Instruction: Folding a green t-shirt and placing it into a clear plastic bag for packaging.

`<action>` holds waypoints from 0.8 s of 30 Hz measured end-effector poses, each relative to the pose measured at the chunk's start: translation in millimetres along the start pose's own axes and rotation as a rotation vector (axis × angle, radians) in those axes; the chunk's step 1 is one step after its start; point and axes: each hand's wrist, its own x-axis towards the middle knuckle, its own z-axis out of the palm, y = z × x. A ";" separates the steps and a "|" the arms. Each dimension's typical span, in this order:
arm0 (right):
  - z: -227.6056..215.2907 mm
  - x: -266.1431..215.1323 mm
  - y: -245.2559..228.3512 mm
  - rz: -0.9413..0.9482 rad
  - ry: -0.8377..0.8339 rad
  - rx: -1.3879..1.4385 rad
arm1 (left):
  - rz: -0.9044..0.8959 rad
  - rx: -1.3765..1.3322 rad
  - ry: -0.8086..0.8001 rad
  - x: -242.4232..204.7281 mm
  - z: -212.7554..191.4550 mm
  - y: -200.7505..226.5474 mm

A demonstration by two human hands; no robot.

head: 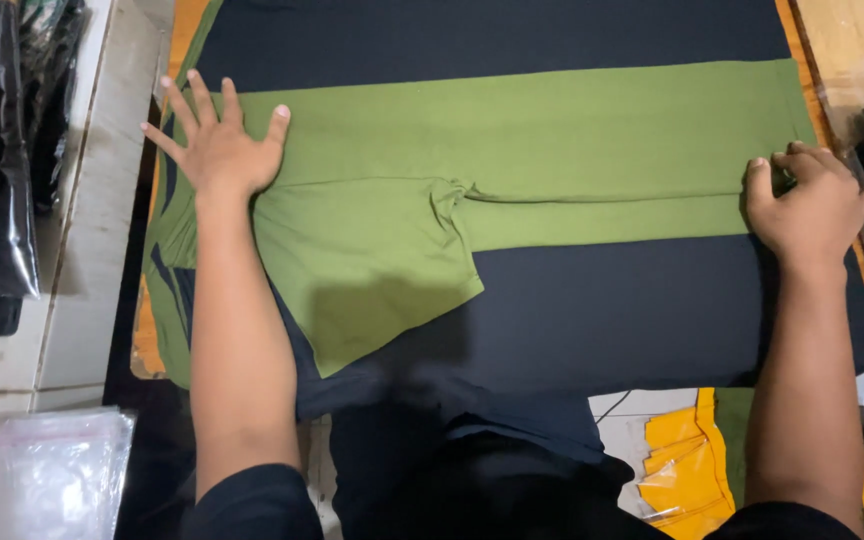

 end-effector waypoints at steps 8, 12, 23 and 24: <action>-62.6 12.9 -135.5 -0.472 0.194 0.046 | -0.010 -0.085 0.022 -11.1 -7.6 0.5; -92.0 17.1 -238.6 -0.832 0.036 0.486 | -0.003 -0.120 0.187 0.5 9.7 -20.3; -85.7 28.6 -337.9 -1.142 -0.091 0.870 | 0.189 -0.358 0.704 4.6 1.9 -12.9; -86.6 31.4 -343.8 -1.132 -0.083 0.903 | 0.394 -0.582 0.773 -1.0 -5.8 -1.5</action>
